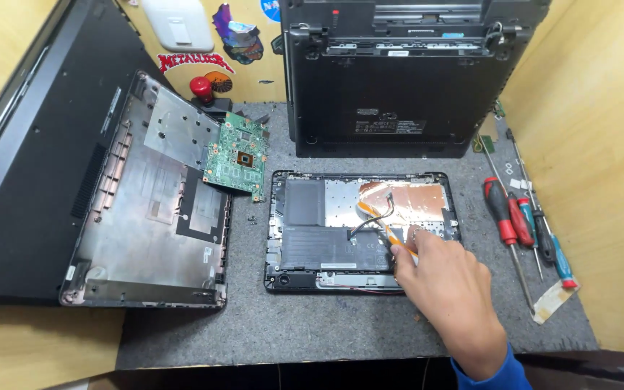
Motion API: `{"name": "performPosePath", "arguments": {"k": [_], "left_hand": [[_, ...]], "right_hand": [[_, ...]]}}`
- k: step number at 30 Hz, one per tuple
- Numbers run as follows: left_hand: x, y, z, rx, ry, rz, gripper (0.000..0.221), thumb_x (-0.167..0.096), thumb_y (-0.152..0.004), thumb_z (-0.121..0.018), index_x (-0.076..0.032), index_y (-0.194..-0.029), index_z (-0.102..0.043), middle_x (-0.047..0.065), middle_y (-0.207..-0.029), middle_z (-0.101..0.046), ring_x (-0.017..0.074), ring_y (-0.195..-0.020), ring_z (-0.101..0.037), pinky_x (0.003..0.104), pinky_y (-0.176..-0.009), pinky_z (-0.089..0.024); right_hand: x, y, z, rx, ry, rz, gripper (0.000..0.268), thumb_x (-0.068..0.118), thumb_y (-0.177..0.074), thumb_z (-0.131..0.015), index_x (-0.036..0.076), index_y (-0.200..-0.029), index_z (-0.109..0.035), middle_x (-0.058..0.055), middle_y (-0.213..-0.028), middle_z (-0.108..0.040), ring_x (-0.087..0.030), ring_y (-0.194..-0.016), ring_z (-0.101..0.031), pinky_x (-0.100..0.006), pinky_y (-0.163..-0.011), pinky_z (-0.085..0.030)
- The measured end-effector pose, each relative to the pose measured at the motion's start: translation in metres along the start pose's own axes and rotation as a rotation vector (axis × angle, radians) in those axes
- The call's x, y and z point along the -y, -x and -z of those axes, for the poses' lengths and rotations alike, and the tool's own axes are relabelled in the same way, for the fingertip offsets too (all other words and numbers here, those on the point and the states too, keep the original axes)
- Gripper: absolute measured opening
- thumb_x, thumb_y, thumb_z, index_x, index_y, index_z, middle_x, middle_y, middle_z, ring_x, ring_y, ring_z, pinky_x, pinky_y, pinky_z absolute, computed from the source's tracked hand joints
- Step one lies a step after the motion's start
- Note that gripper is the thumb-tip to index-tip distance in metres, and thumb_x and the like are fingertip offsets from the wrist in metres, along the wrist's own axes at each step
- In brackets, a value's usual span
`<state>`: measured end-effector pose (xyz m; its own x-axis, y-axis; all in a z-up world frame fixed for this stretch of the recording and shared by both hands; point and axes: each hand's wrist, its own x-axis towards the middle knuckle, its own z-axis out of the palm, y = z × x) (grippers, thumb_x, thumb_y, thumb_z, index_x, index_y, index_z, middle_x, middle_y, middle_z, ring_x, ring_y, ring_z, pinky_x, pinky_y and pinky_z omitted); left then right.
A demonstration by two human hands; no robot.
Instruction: Cleaning a laptop motherboard with a toothbrush and disassembling internal components using a screwdriver at a repair bench.
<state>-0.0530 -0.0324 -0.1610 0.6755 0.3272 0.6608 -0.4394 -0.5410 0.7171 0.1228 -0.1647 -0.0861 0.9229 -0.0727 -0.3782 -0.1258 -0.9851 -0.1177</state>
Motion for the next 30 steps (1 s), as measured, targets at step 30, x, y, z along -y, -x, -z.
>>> {"name": "performPosePath", "arguments": {"k": [30], "left_hand": [[0.143,-0.147,-0.061,0.541,-0.491,-0.119,0.016,-0.023,-0.094,-0.068,-0.013,-0.105,-0.073,0.004,-0.107,-0.061,0.0268,-0.101,-0.053,0.045,-0.083,-0.04]], "right_hand": [[-0.002,-0.017,-0.003,-0.027,-0.011,0.063,0.033,0.047,-0.099,-0.052,0.018,-0.107,-0.065,-0.015,-0.102,-0.075,-0.046,-0.098,-0.068,-0.057,-0.079,-0.051]]}}
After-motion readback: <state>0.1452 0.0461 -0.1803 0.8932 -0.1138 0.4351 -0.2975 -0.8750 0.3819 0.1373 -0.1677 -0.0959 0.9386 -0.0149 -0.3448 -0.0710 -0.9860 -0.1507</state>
